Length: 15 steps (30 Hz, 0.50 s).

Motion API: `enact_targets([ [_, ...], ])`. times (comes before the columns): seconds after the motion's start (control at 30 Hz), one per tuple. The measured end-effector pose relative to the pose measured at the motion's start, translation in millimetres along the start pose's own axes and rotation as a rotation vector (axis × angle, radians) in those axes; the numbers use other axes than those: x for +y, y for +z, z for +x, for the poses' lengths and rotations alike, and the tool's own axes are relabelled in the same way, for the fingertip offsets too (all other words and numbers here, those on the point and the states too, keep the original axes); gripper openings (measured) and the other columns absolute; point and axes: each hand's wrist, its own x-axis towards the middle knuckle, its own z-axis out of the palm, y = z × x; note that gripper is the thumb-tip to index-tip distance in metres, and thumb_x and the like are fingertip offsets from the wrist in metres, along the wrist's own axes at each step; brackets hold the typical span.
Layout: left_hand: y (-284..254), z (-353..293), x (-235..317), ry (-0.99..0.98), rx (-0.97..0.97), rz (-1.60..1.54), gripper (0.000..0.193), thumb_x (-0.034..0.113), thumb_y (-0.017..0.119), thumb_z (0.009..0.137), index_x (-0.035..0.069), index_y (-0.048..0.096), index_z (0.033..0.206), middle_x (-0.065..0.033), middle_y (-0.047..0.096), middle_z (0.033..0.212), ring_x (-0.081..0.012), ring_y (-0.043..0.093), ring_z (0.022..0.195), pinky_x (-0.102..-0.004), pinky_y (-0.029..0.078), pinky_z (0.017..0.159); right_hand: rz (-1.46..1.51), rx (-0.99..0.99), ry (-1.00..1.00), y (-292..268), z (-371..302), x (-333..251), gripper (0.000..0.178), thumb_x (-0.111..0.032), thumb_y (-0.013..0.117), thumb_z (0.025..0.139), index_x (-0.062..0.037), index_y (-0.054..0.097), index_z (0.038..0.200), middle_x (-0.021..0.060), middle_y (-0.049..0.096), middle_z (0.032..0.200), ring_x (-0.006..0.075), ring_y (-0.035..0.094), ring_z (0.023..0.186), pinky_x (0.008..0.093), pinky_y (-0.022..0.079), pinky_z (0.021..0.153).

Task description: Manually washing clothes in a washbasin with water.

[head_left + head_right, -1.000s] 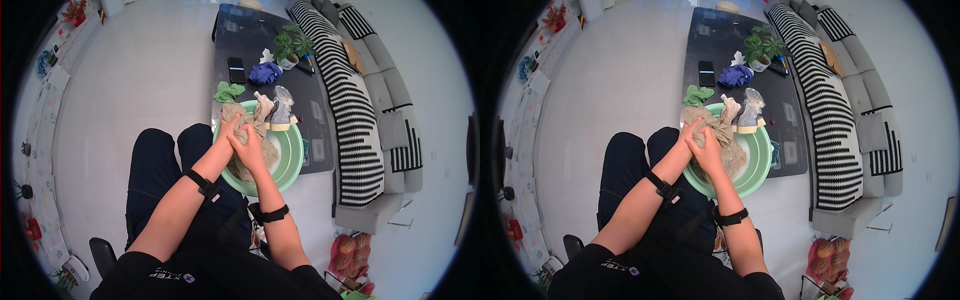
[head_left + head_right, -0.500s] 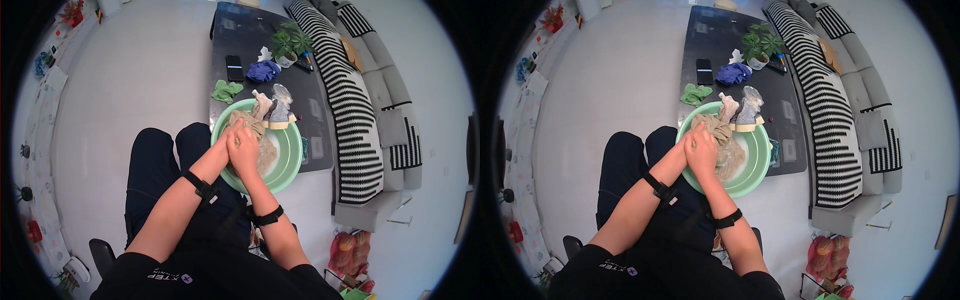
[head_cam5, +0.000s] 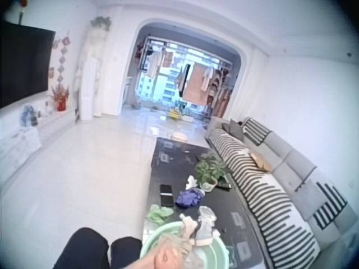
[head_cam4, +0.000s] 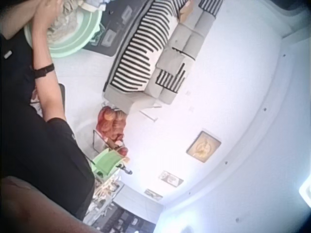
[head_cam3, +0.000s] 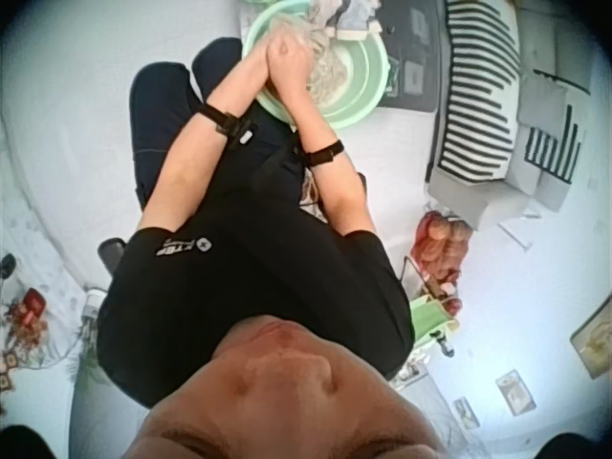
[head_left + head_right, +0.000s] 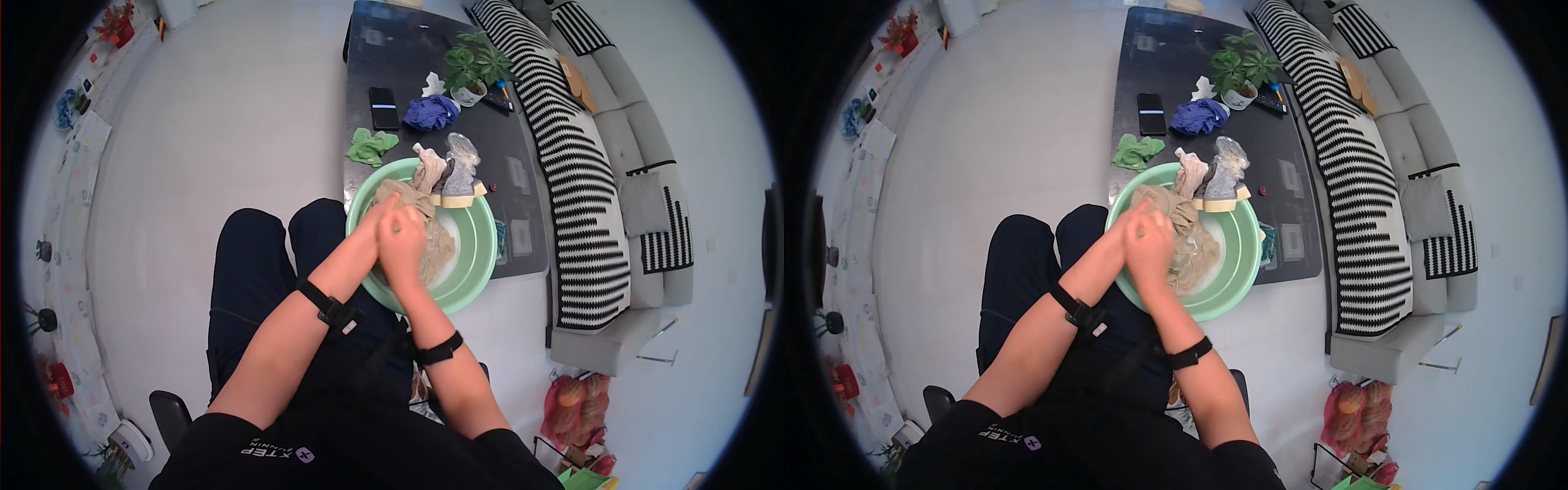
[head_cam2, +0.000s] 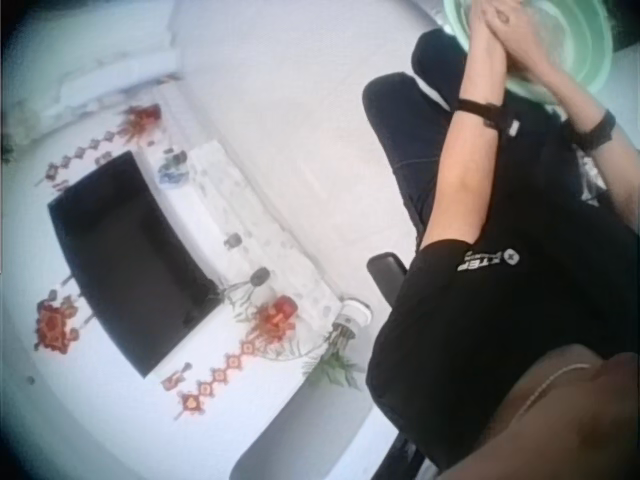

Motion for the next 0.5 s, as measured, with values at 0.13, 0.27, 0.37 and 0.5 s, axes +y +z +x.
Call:
enact_targets([
  [0.13, 48.3, -18.8, -5.5, 0.027, 0.065, -0.052, 0.033, 0.027, 0.041, 0.087, 0.000, 0.047, 0.106, -0.0089, 0.057, 0.093, -0.0218, 0.059, 0.081, -0.0387, 0.048, 0.067, -0.035, 0.039, 0.322, -9.5, 8.4, 65.1, 0.022, -0.014, 0.043, 0.082, 0.0021, 0.051, 0.070, 0.0180, 0.049, 0.075, 0.0342, 0.047, 0.069, 0.0432, 0.037, 0.060],
  [0.27, 43.7, -13.9, -7.4, 0.052, 0.128, 0.047, 0.033, 0.027, 0.042, 0.087, 0.002, 0.047, 0.108, -0.0086, 0.057, 0.090, -0.0211, 0.058, 0.078, -0.0372, 0.048, 0.067, -0.100, 0.114, 0.311, -6.3, 0.9, 59.6, 0.024, -0.014, 0.044, 0.082, 0.0021, 0.049, 0.065, 0.0164, 0.048, 0.071, 0.0337, 0.047, 0.066, 0.0423, 0.037, 0.059],
  [0.37, 33.3, -17.5, -4.0, -0.026, 0.111, -0.123, 0.032, 0.031, 0.042, 0.087, 0.002, 0.052, 0.093, -0.0094, 0.057, 0.085, -0.0193, 0.057, 0.074, -0.0313, 0.046, 0.064, -0.074, 0.089, 0.140, -6.9, -0.9, 3.9, 0.022, -0.013, 0.044, 0.081, 0.0023, 0.048, 0.066, 0.0162, 0.048, 0.069, 0.0334, 0.047, 0.065, 0.0407, 0.037, 0.058],
  [0.5, -13.9, 3.1, -10.1, 0.133, -0.263, -0.072, 0.028, 0.030, 0.042, 0.087, 0.005, 0.052, 0.094, -0.0064, 0.057, 0.083, -0.0173, 0.056, 0.076, -0.0317, 0.045, 0.067, -0.053, 0.053, 0.068, 4.9, 0.1, 10.1, 0.022, -0.016, 0.046, 0.079, 0.0002, 0.050, 0.064, 0.0154, 0.048, 0.068, 0.0317, 0.048, 0.064, 0.0417, 0.039, 0.058],
])
